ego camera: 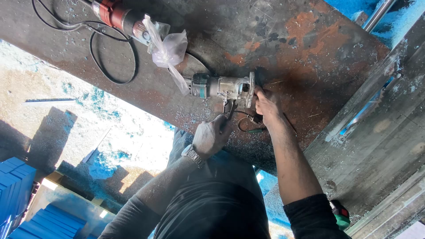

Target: Maintaining and repairing a handheld power trimmer or router at a workbench.

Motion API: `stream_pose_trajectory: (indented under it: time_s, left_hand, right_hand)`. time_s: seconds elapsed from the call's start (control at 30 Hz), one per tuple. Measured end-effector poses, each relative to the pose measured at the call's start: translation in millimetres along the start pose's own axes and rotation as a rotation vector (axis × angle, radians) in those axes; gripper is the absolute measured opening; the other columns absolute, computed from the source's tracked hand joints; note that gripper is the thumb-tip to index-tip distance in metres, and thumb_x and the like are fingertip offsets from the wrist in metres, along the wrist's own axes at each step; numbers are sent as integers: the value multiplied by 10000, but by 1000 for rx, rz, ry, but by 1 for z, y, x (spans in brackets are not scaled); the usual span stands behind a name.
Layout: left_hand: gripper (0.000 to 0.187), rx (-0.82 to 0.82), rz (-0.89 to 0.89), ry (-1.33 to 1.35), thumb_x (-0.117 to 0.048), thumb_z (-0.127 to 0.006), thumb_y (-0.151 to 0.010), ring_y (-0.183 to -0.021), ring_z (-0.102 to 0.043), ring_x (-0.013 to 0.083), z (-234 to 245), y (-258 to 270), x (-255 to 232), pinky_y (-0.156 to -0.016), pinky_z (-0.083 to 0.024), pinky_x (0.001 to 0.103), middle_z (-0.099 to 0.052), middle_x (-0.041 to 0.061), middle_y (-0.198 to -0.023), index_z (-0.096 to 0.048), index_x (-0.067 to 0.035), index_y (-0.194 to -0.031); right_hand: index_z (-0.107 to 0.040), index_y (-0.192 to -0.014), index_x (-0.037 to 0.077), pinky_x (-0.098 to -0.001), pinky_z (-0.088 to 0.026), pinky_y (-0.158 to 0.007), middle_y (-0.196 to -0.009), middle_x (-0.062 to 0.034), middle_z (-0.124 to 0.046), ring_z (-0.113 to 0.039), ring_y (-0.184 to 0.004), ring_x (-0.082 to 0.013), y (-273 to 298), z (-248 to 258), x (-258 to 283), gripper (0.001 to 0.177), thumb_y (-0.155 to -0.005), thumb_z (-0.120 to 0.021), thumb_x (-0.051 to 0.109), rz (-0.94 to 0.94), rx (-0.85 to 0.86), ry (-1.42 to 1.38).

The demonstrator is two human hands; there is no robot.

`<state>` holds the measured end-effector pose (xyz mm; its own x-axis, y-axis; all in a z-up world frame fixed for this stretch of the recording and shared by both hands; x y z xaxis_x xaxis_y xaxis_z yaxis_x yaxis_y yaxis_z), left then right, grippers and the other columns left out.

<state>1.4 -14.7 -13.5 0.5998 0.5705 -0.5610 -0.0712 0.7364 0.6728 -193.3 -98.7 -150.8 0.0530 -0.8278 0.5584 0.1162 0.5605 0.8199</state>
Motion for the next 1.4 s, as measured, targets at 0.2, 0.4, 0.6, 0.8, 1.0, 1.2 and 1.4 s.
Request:
stream_pose_trajectory:
  time_s: [0.2, 0.4, 0.6, 0.8, 1.0, 1.2, 1.4]
  left_hand:
    - [282, -94, -114, -160, -441, -533, -975, -730, -747, 429, -1, -7, -12, -673, -587, 586, -723, 152, -720, -660, -189, -960]
    - [182, -10, -181, -361, -318, -477, -975, -715, -759, 426, -11, -16, -12, -700, -606, 568, -719, 158, -669, -545, -152, -1007]
    - [157, 57, -167, -416, -265, -503, -955, -723, -759, 432, -17, -16, -29, -689, -611, 570, -728, 199, -700, -522, -114, -994]
    - [211, 76, -78, -319, -271, -518, -961, -769, -747, 491, -37, -22, -35, -698, -607, 591, -712, 268, -721, -532, -67, -1007]
    - [234, 68, -9, -249, -253, -459, -957, -792, -742, 508, -38, -33, -41, -718, -601, 611, -714, 280, -727, -538, -46, -1034]
    - [235, 47, 39, -215, -251, -464, -962, -764, -752, 485, -45, -39, -44, -693, -610, 605, -710, 255, -693, -546, -61, -1073]
    - [244, 40, 73, -249, -182, -405, -982, -831, -761, 469, -40, -38, -58, -759, -613, 576, -741, 279, -779, -578, -38, -1076]
  right_hand:
    - [-445, -658, 199, -206, -224, -269, -448, 100, -250, -289, -283, -37, 11, -9, 42, 410, -975, -650, 359, -178, 18, 105]
    - [-388, -659, 242, -176, -165, -324, -485, 146, -201, -242, -319, -9, 22, -12, 60, 392, -956, -617, 359, -398, 106, 0]
    - [-446, -668, 214, -140, -152, -344, -508, 186, -209, -248, -339, 38, 2, -9, 46, 351, -926, -624, 374, -538, 193, -41]
    - [-451, -674, 213, -139, -166, -349, -489, 183, -220, -269, -327, 35, 14, -12, 63, 381, -975, -600, 393, -575, 208, -13]
    - [-442, -704, 203, -130, -167, -356, -500, 192, -213, -271, -329, 36, 8, -11, 59, 397, -1000, -569, 436, -616, 209, -23]
    - [-489, -720, 203, -125, -162, -359, -510, 200, -206, -249, -347, 52, -1, -8, 51, 329, -945, -629, 398, -636, 223, -19]
    - [-537, -762, 177, -101, -200, -356, -522, 205, -239, -320, -361, 74, -11, -1, 40, 308, -942, -651, 398, -631, 183, -74]
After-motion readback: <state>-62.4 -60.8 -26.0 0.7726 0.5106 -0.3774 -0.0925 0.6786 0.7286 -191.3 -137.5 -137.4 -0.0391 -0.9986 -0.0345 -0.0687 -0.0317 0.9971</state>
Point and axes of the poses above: each hand's wrist, its own y-axis away from the middle knuckle, its own z-axis out of the back of the hand, x = y × z, the point moved 2 cm from there along -y, towards the middle knuckle
